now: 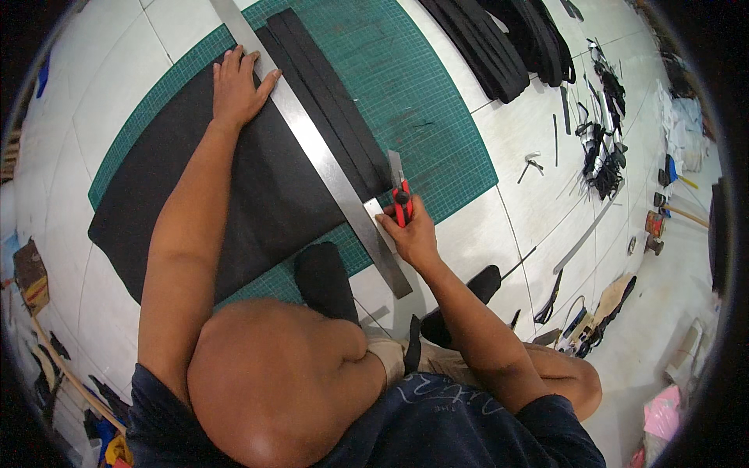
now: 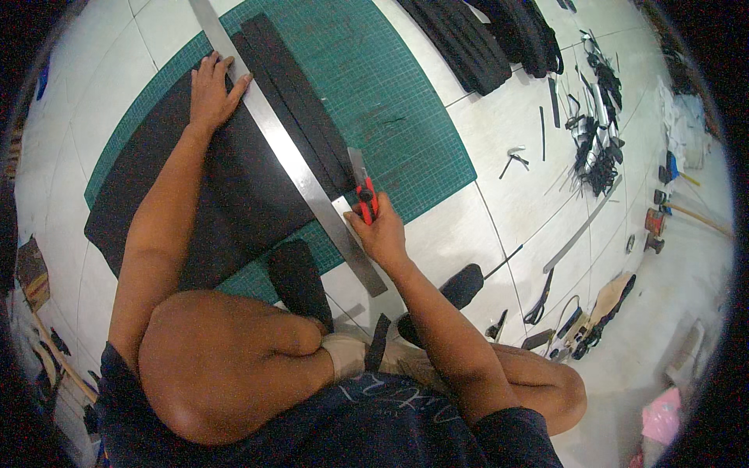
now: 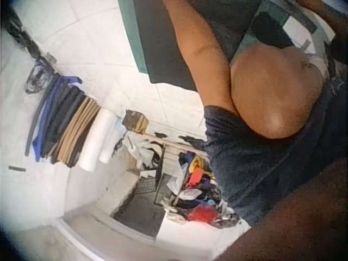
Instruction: The person cuts a piece of black fabric into strips using a utility knife and a long metal ruler on a green cutting mat.
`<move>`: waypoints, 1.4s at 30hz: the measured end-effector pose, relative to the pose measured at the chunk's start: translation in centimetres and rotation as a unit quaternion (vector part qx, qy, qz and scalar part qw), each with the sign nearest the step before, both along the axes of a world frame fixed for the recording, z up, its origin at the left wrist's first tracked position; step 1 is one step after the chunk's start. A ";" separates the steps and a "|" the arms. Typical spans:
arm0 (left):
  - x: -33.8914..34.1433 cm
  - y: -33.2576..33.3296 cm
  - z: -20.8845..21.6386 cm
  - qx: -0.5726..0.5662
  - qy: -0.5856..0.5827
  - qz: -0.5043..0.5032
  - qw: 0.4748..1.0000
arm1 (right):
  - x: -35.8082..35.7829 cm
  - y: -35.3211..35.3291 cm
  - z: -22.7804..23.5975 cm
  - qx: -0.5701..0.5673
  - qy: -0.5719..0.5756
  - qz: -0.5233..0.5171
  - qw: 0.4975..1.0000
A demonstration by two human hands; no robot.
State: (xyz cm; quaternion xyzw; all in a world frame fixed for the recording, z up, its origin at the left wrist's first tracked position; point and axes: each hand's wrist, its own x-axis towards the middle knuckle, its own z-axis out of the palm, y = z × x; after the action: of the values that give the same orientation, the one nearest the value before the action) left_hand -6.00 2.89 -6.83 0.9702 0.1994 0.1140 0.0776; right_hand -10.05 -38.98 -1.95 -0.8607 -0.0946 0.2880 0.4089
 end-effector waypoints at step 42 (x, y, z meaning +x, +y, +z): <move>-0.3 0.5 0.7 -0.127 -0.082 0.045 0.987 | 19.9 34.0 -0.5 0.014 -0.099 0.104 0.990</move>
State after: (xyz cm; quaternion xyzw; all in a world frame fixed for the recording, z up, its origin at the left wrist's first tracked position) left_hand -6.34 3.37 -6.16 0.9299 0.2485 0.1703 0.2110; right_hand 9.89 -4.97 -2.50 -0.8646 -0.2279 0.2415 0.3771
